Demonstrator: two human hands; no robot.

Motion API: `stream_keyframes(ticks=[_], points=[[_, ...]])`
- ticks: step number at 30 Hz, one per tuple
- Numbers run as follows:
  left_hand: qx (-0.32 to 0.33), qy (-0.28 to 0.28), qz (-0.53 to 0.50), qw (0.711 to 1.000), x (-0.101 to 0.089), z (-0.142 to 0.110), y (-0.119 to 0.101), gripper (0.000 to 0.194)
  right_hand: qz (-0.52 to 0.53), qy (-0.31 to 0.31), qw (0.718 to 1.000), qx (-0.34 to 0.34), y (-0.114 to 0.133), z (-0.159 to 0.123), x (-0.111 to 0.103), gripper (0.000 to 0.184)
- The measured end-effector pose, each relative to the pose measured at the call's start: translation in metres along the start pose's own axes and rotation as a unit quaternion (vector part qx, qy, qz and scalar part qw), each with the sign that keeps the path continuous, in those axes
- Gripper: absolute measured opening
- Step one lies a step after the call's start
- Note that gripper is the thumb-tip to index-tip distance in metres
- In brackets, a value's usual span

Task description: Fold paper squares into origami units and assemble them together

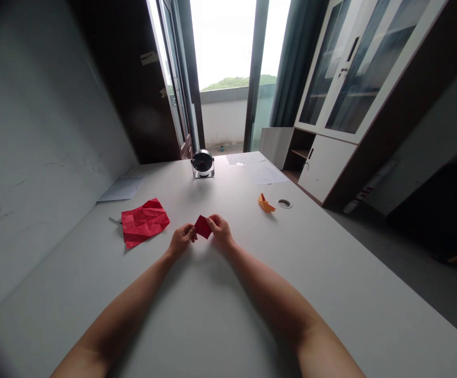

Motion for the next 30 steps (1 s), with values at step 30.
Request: stream_keyframes(ticks=[30], points=[[-0.002,-0.009,-0.049,0.999,-0.0011,0.0031,0.0026,0.032,0.094,0.067,0.989,0.093,0.0049,-0.0029,0.0029,0.036]])
Point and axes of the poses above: each hand's wrist, its own z-axis towards the middle knuckle, its own x-axis out of the palm, y = z × x, the point moved 3 cm from there along z, towards the middle knuckle, and after that the axes turned 13 degrees about -y, right-handed, at the moved point
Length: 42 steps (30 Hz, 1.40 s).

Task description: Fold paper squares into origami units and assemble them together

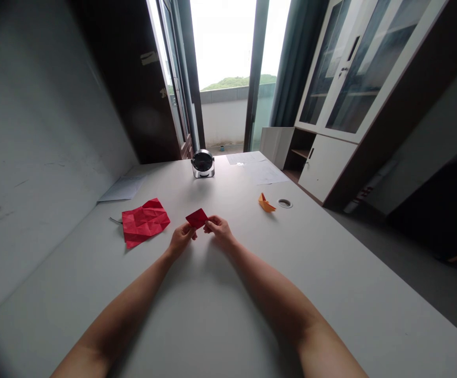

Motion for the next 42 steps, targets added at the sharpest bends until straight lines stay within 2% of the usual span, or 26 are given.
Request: stream_keyframes(ticks=[4,10,16,25,34,39,42], points=[[-0.002,-0.020,0.016,1.000,-0.001,-0.001,-0.002,0.032,-0.006,-0.014,1.000,-0.015,0.001,-0.001,0.001,0.036],[0.006,-0.021,-0.067,0.998,0.001,-0.001,-0.011,0.032,0.004,-0.016,1.000,-0.015,0.002,-0.001,0.001,0.034],[0.013,-0.029,-0.095,0.995,0.001,-0.001,-0.018,0.034,0.008,-0.017,1.000,-0.010,0.001,0.001,0.000,0.031],[0.004,-0.020,-0.087,0.996,-0.001,0.000,-0.011,0.031,-0.027,-0.002,0.999,-0.030,0.003,0.000,0.001,0.038],[-0.014,-0.008,-0.143,0.990,0.006,0.000,-0.010,0.029,-0.037,-0.004,0.999,-0.032,-0.006,0.003,0.001,0.044],[-0.025,-0.012,-0.122,0.992,0.005,-0.001,-0.008,0.040,-0.081,0.012,0.996,-0.043,-0.010,0.003,0.001,0.039],[-0.029,-0.019,-0.109,0.993,0.005,-0.002,-0.007,0.037,-0.123,0.020,0.990,-0.064,-0.013,0.002,0.002,0.035]])
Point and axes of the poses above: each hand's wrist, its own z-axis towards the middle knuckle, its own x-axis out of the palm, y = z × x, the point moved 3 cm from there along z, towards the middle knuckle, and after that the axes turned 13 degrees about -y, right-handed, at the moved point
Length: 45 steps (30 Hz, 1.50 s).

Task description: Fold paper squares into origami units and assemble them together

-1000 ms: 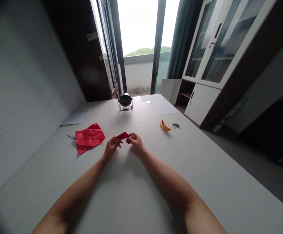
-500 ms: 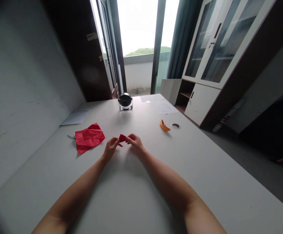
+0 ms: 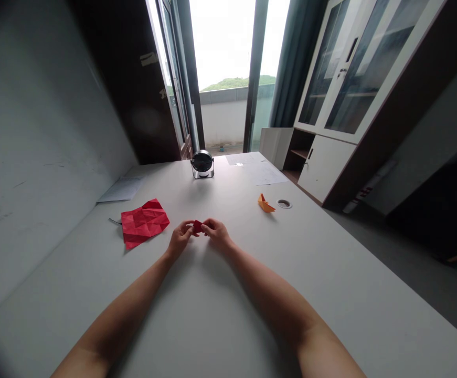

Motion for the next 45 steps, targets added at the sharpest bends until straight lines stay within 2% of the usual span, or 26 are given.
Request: stream_keyframes(ticks=[4,8,11,13,18,25,30,38,45], points=[[-0.010,0.005,0.019,1.000,0.001,-0.003,0.000,0.033,-0.084,0.026,0.995,-0.044,-0.001,-0.003,0.004,0.029],[0.038,-0.021,0.099,0.994,-0.002,-0.004,-0.006,0.029,-0.139,0.018,0.987,-0.079,0.002,-0.005,0.004,0.024],[0.072,-0.041,0.132,0.988,-0.005,-0.003,-0.010,0.026,-0.141,0.011,0.986,-0.085,0.005,-0.005,0.003,0.026],[0.075,-0.057,0.113,0.989,-0.006,-0.001,-0.010,0.025,-0.136,0.001,0.988,-0.077,0.005,-0.004,0.002,0.029],[0.025,-0.082,0.052,0.995,-0.008,0.001,-0.002,0.028,-0.132,-0.027,0.989,-0.061,0.002,-0.002,-0.001,0.034],[0.057,-0.083,0.134,0.986,-0.011,0.001,-0.002,0.025,-0.150,-0.037,0.984,-0.087,0.003,-0.002,-0.002,0.029],[0.073,-0.090,0.152,0.981,-0.011,0.002,-0.001,0.024,-0.128,-0.039,0.988,-0.075,0.004,-0.003,-0.003,0.030],[0.041,-0.054,0.107,0.992,-0.010,0.004,0.004,0.026,-0.087,-0.030,0.995,-0.046,0.005,-0.002,-0.003,0.032],[0.034,0.022,0.124,0.991,-0.006,0.002,0.005,0.027,-0.077,0.004,0.996,-0.034,0.003,-0.001,-0.002,0.032]])
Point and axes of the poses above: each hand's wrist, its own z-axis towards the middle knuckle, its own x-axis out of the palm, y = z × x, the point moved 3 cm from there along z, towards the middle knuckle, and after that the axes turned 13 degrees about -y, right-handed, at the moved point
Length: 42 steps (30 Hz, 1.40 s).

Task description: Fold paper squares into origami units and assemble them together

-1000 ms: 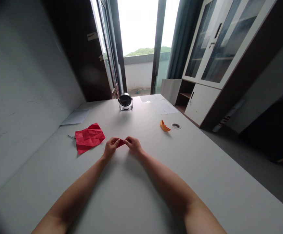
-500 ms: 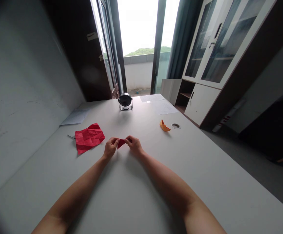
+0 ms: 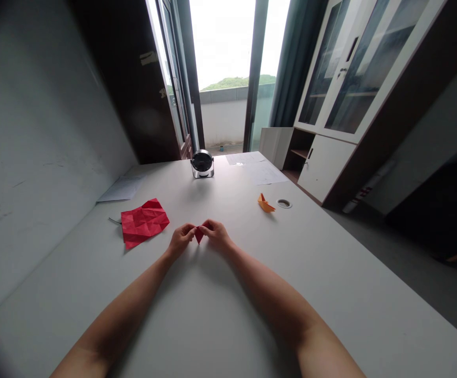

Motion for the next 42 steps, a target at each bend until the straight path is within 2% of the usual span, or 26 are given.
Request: stream_keyframes(ticks=[6,14,18,26,35,42], points=[[0.008,0.014,0.026,1.000,0.004,-0.004,-0.003,0.028,0.013,-0.037,0.999,0.004,-0.002,0.000,-0.001,0.041],[-0.016,0.015,-0.028,0.999,0.005,-0.004,-0.003,0.029,0.057,-0.093,0.994,0.024,-0.003,0.005,-0.007,0.047],[-0.024,0.009,-0.055,0.998,0.004,-0.001,0.001,0.030,0.066,-0.047,0.996,0.036,-0.003,0.005,-0.004,0.045],[-0.056,-0.034,-0.125,0.990,0.000,0.004,0.004,0.034,-0.067,0.062,0.996,-0.013,0.005,-0.004,0.004,0.037],[-0.073,-0.070,-0.143,0.984,-0.004,0.006,0.006,0.038,-0.092,0.066,0.993,-0.012,-0.001,-0.004,0.005,0.036],[-0.078,-0.070,-0.146,0.984,-0.004,0.006,0.008,0.039,-0.111,0.042,0.993,-0.027,0.001,-0.005,0.003,0.042]])
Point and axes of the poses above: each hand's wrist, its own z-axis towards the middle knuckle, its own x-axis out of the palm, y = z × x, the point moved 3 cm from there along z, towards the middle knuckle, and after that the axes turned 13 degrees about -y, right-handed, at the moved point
